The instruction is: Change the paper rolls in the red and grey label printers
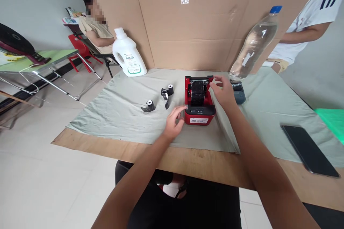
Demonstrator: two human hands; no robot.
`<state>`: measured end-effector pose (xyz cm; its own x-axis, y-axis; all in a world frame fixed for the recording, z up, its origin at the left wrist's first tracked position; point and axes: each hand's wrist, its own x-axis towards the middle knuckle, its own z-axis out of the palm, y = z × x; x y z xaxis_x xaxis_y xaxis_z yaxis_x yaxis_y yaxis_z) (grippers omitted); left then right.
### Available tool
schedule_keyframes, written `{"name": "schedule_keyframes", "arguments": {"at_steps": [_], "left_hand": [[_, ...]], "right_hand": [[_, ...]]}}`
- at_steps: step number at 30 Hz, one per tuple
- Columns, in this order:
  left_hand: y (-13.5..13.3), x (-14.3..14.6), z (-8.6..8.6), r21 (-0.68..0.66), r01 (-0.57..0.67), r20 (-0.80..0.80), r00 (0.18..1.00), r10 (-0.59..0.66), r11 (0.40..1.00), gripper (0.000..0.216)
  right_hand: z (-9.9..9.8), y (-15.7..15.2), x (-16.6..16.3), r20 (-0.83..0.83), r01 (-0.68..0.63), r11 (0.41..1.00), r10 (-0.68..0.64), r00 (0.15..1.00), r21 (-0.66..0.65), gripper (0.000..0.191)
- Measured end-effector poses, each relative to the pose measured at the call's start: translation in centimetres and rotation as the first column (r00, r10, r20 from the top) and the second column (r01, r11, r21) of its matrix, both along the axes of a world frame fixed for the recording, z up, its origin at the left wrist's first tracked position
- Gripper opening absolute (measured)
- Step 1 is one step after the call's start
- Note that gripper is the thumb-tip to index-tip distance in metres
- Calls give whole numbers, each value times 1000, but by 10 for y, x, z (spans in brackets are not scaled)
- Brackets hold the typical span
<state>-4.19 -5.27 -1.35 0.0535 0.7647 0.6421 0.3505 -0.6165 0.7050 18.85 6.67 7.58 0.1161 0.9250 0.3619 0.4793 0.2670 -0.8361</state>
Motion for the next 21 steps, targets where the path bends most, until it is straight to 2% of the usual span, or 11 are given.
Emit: {"name": "schedule_keyframes", "arguments": {"at_steps": [2,4,7,10,11,15,17,21], "left_hand": [[0,0,-2,9,-2,-5,1000,2,1000,44],[0,0,-3,16,4,-17,1000,-4,1000,46],[0,0,-3,-10,35,-65,997,-36,999,56],[0,1,3,-80,60,-157,985,-72,995,74],[0,1,5,-95,66,-197,977,-84,993,74],[-2,5,14,-23,79,-324,943,-82,997,36],[-3,6,17,34,72,-344,937,-56,997,29],[-4,9,19,54,74,-390,919,-48,996,37]], "right_hand": [[7,-14,-4,69,59,997,-63,996,57,32],[18,-29,-7,146,-50,997,58,988,-59,26],[36,-44,-10,221,-239,913,322,921,-331,39],[47,-48,-8,190,-293,852,405,894,-434,54],[48,-47,-7,162,-304,838,413,896,-453,60],[50,-44,-6,105,-350,782,463,880,-515,85],[51,-44,-6,138,-362,766,500,855,-531,81],[55,-45,-6,182,-387,755,547,817,-530,49]]}}
